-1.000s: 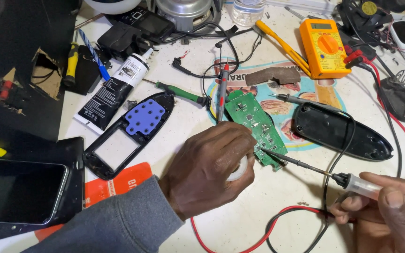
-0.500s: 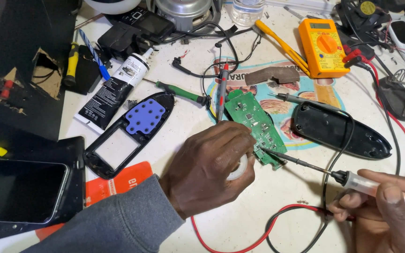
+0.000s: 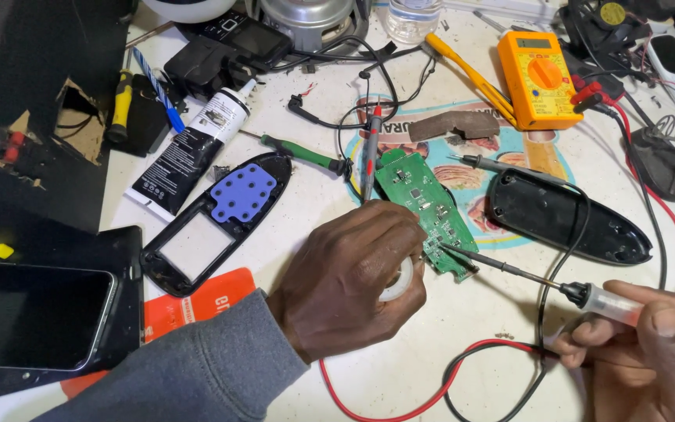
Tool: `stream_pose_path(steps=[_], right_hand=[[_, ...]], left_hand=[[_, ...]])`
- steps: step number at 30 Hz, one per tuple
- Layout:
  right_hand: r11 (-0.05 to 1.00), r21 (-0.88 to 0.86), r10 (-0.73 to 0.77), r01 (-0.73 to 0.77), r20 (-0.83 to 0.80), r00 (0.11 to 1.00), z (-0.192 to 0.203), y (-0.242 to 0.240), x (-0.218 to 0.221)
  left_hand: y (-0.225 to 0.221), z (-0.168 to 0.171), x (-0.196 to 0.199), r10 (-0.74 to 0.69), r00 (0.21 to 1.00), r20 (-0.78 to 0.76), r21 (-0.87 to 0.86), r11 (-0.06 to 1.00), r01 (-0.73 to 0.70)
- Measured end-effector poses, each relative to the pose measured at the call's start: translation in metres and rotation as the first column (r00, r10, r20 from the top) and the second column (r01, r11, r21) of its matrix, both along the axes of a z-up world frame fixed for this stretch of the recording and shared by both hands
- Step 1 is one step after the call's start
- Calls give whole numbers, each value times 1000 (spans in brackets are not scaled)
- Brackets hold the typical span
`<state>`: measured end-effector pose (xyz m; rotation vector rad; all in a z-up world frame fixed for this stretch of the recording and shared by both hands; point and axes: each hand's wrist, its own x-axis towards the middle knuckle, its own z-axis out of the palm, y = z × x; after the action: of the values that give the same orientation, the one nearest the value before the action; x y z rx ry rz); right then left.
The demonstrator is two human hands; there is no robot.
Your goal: Soldering electronic components onto a circuit board at a repair station.
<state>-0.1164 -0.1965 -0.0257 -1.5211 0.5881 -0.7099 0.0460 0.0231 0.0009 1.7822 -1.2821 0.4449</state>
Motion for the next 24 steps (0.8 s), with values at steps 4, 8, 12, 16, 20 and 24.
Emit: stream_pose_path(steps=[4, 8, 12, 16, 20, 24], right_hand=[[1000, -7, -20, 20, -22, 1000, 4, 5, 1], [999, -1, -37, 37, -48, 998, 11, 11, 3], [999, 0, -38, 38, -43, 998, 11, 11, 3], [999, 0, -40, 40, -51, 998, 14, 15, 5], [999, -2, -51, 51, -63, 997, 14, 15, 6], [999, -4, -54, 54, -80, 995, 14, 14, 7]], left_hand=[[0, 1, 0, 0, 1000, 0, -4, 1000, 0], [-1, 1, -1, -1, 1000, 5, -15, 1000, 1], [-1, 1, -1, -6, 1000, 8, -29, 1000, 6], [-1, -1, 0, -4, 1000, 23, -23, 1000, 5], [-2, -1, 0, -3, 1000, 21, -17, 1000, 3], [-2, 0, 0, 1, 999, 34, -17, 1000, 0]])
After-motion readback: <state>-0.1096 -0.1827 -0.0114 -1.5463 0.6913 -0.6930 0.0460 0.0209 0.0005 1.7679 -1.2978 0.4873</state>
